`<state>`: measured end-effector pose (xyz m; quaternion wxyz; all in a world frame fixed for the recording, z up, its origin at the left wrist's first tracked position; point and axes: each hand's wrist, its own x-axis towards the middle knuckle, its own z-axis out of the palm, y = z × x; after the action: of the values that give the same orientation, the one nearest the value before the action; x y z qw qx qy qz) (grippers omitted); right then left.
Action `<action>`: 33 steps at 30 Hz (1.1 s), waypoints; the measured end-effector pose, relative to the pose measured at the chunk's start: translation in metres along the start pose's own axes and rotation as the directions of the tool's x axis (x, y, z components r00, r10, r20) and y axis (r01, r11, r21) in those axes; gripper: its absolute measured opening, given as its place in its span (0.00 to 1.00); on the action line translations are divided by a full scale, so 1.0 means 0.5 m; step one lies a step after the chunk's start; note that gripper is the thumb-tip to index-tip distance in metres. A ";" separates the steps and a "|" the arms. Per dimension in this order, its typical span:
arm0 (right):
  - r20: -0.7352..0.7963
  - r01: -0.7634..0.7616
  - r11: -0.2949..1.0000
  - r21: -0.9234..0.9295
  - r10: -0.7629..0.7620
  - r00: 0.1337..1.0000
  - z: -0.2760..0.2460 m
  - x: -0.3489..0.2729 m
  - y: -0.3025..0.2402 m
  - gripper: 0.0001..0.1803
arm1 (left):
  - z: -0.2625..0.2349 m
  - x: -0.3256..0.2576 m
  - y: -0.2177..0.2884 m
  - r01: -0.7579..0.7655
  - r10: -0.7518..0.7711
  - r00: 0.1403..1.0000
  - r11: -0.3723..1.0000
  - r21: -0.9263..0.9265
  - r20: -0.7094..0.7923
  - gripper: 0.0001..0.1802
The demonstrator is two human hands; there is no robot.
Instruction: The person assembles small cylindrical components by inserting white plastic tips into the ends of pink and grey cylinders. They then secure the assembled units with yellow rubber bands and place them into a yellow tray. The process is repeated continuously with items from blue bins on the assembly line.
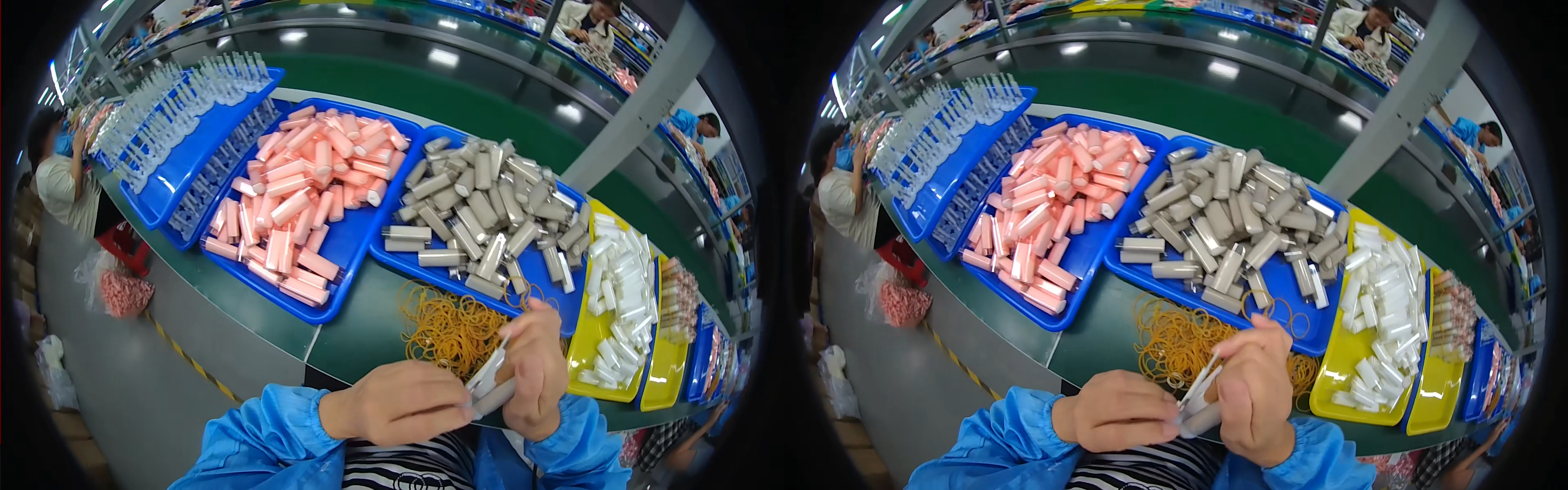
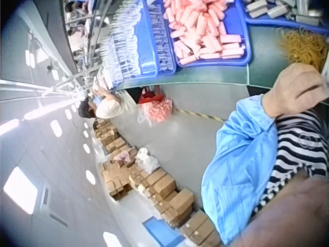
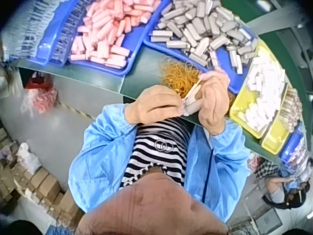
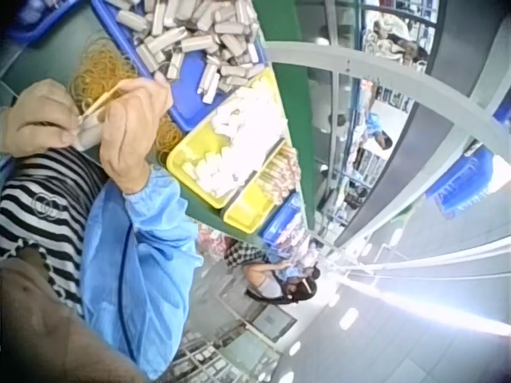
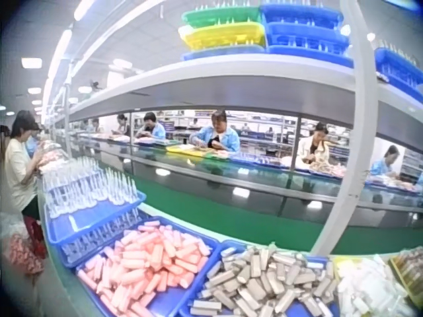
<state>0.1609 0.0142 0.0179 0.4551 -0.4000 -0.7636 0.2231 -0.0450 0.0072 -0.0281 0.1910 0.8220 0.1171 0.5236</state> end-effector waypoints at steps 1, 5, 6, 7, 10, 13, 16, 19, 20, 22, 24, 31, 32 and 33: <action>-0.025 -0.009 1.000 0.029 0.010 1.000 0.010 0.000 -0.010 0.13 | -0.002 -0.008 0.000 -0.005 0.005 1.000 1.000 0.002 -0.017 0.15; 0.165 0.110 0.991 0.081 -0.122 0.979 0.027 0.045 -0.015 0.10 | -0.019 -0.024 0.003 0.095 -0.074 0.988 0.984 0.150 -0.139 0.14; 0.260 0.144 0.986 0.088 -0.162 0.952 0.031 0.074 -0.015 0.10 | -0.022 -0.040 0.005 0.141 -0.111 0.980 0.973 0.182 -0.163 0.16; 0.370 0.190 0.977 0.094 -0.212 0.905 0.038 0.108 0.001 0.08 | -0.027 -0.053 0.010 0.182 -0.143 0.972 0.960 0.214 -0.186 0.18; 0.298 0.241 0.957 -0.162 -0.185 0.937 0.100 0.217 0.050 0.11 | -0.035 -0.072 0.015 0.327 -0.260 0.931 0.905 0.272 -0.256 0.21; 0.268 0.357 0.842 -0.404 -0.264 0.927 0.169 0.289 0.085 0.16 | -0.032 -0.078 0.014 0.439 -0.349 0.880 0.857 0.271 -0.323 0.20; 0.319 0.430 0.744 -0.511 -0.301 0.899 0.217 0.311 0.124 0.16 | -0.028 -0.081 0.010 0.471 -0.373 0.858 0.846 0.251 -0.353 0.20; 0.308 0.428 0.752 -0.501 -0.307 0.900 0.199 0.315 0.134 0.13 | -0.035 -0.072 0.011 0.528 -0.446 0.836 0.814 0.243 -0.320 0.20; 0.299 0.424 0.770 -0.477 -0.311 0.902 0.190 0.314 0.113 0.12 | -0.037 -0.076 0.010 0.548 -0.463 0.823 0.800 0.244 -0.330 0.20; 0.210 0.376 0.882 -0.284 -0.325 0.922 0.153 0.282 0.047 0.09 | -0.038 -0.084 0.008 0.592 -0.498 0.791 0.768 0.242 -0.356 0.20; 0.231 0.312 0.943 -0.119 -0.280 0.932 0.115 0.228 -0.006 0.11 | -0.041 -0.069 0.005 0.586 -0.474 0.795 0.762 0.276 -0.378 0.19; 0.366 -0.052 0.991 -0.123 0.094 0.926 0.017 0.093 -0.070 0.19 | -0.021 -0.022 -0.006 0.384 -0.320 0.922 0.828 0.410 -0.218 0.16; 0.400 -0.064 0.991 -0.118 0.106 0.910 0.011 0.087 -0.066 0.20 | -0.022 -0.016 -0.004 0.343 -0.296 0.939 0.832 0.436 -0.173 0.16; 0.433 -0.076 0.990 -0.116 0.119 0.894 0.003 0.081 -0.059 0.20 | -0.021 -0.010 -0.001 0.320 -0.277 0.947 0.836 0.445 -0.162 0.18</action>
<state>0.1369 0.0302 0.0589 0.2402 -0.3986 -0.8352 0.2931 -0.0567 0.0077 -0.0284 0.0619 0.7906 0.3746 0.4805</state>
